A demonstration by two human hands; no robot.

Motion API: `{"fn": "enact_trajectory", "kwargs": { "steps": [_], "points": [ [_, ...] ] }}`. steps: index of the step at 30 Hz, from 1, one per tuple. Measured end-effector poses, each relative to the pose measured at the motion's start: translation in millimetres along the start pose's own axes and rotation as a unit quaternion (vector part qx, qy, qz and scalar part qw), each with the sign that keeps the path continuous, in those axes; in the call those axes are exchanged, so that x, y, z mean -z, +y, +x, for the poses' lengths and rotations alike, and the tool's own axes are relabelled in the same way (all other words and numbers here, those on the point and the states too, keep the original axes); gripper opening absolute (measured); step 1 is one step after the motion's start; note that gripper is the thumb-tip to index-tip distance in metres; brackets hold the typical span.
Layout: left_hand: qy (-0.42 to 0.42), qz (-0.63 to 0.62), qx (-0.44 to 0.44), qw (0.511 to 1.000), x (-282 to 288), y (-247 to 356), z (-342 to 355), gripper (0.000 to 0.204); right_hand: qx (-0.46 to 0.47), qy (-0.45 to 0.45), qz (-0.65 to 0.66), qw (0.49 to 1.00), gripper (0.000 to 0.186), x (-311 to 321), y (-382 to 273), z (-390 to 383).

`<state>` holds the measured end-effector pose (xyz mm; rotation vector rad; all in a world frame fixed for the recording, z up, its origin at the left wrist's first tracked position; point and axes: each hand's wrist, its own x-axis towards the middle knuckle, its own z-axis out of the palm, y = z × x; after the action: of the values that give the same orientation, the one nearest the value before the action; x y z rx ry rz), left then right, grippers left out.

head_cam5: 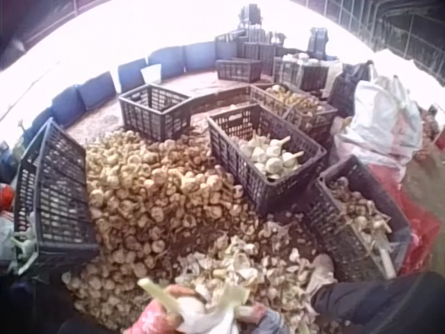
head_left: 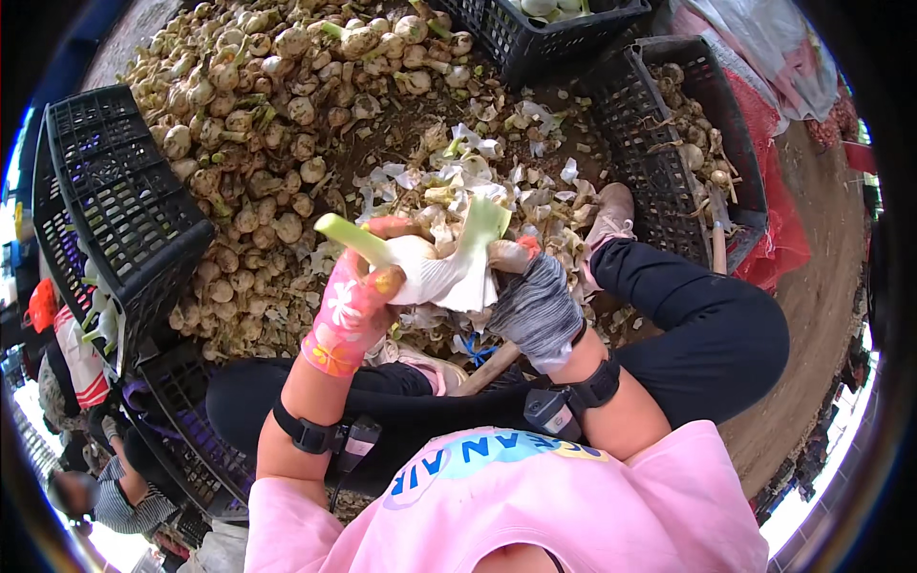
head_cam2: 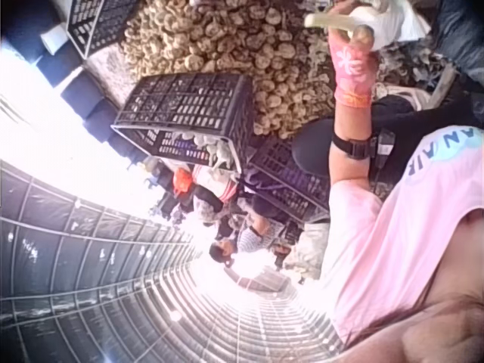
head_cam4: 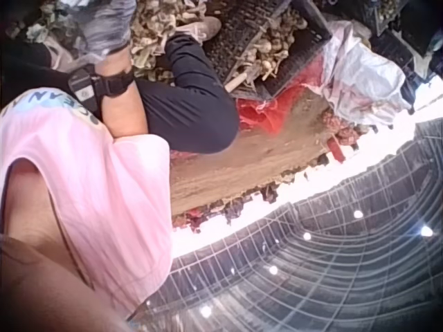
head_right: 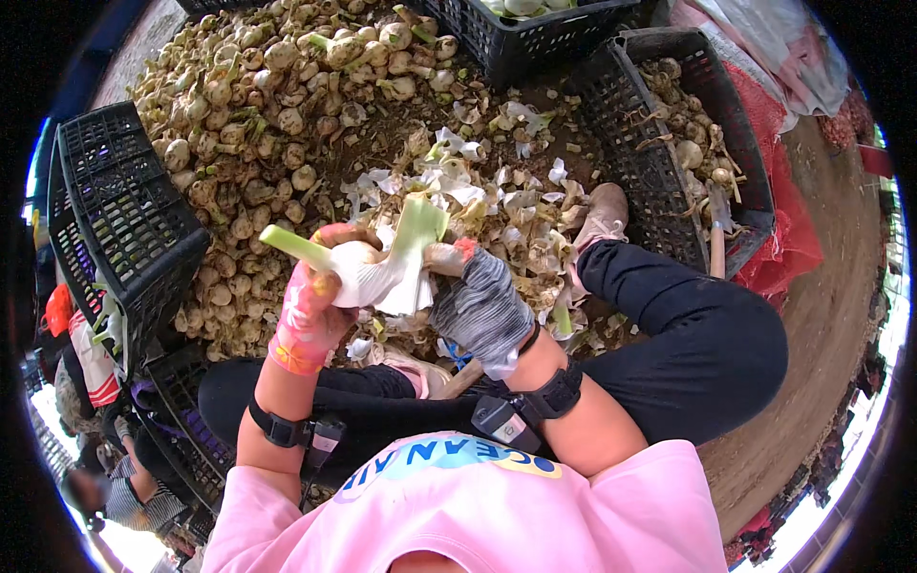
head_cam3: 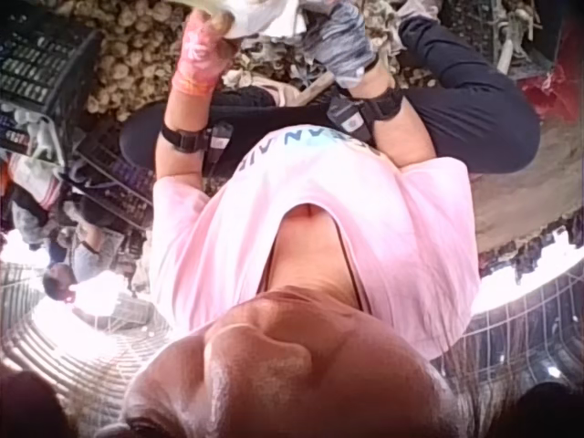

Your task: The person sits on the ground and peels the outer layers of onions by hand, removing the dry skins and green tops. They place the cleaned onions into a black plastic crate and discard the peels onto a pile on the ground.

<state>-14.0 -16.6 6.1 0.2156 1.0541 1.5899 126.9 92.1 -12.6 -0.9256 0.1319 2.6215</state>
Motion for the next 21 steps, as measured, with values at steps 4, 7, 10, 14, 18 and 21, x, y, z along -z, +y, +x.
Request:
{"fn": "enact_trajectory", "kwargs": {
  "steps": [4,7,10,14,18,21],
  "points": [
    [-0.013,-0.03,-0.029,0.999,0.1,6.0,-0.2,0.058,-0.162,-0.199,-0.034,0.966,0.041,-20.2,-26.9,-9.9],
    [-0.003,-0.013,-0.057,0.998,3.5,-3.6,5.0,0.044,-0.114,-0.171,-0.092,0.974,0.037,-19.2,-18.8,-12.3],
    [0.113,0.035,0.06,0.991,2.1,0.4,9.7,0.036,0.148,-0.234,-0.496,0.823,0.034,-16.8,-17.2,-17.2],
    [0.154,-0.117,0.028,0.981,13.6,-2.5,11.2,0.031,0.196,-0.122,-0.43,0.873,0.033,-22.9,-32.1,-18.0],
    [0.087,-0.167,-0.026,0.982,13.0,-1.7,10.4,0.027,0.13,-0.142,0.041,0.98,0.036,-26.0,-42.0,-19.8],
    [0.136,-0.189,-0.056,0.971,18.7,-6.8,11.0,0.031,0.182,-0.14,0.036,0.973,0.032,-12.6,-45.3,-13.9]
  ]
}}
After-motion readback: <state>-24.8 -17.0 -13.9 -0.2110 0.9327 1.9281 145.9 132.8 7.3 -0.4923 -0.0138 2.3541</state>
